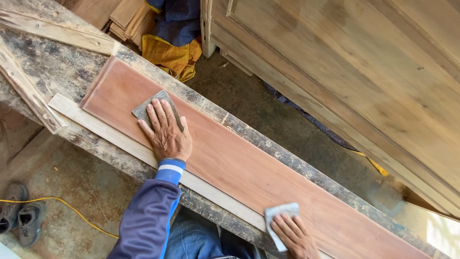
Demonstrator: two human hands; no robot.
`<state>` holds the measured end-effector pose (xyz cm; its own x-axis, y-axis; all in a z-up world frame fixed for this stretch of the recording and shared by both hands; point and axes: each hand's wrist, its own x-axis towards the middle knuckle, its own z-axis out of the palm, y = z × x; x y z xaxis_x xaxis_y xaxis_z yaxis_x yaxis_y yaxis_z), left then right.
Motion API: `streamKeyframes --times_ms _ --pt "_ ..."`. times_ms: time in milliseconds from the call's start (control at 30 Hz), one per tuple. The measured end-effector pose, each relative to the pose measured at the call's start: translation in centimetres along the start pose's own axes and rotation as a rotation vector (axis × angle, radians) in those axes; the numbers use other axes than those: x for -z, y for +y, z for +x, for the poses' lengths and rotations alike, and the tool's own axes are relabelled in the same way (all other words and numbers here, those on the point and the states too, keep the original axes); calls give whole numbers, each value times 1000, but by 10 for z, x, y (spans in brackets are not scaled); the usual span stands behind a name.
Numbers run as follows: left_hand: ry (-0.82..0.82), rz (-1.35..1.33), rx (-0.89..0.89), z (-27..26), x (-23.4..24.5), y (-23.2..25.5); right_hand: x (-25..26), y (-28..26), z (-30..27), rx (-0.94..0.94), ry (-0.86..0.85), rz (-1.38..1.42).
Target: Sanding a piece of wood using hand sandpaper and an electric orbital sander.
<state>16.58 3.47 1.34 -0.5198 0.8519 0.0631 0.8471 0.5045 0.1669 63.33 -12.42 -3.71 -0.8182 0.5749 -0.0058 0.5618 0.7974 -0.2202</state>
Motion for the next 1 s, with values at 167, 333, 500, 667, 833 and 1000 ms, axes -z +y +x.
streamKeyframes --times_ms 167,333,500,667,833,1000 --pt "-12 37 1 -1 0 1 1 -29 39 11 41 121" --pt "6 16 -12 2 -4 -3 35 -79 186 59 -67 273" --pt "-16 -8 -28 1 2 1 21 -53 107 -25 -2 226" --pt "-25 -65 1 2 6 2 1 -4 -97 -581 183 19" --pt "-3 -114 -20 0 7 4 -14 -37 -4 -759 291 130" --pt "27 -125 -43 -5 9 4 19 -69 157 -298 240 405"
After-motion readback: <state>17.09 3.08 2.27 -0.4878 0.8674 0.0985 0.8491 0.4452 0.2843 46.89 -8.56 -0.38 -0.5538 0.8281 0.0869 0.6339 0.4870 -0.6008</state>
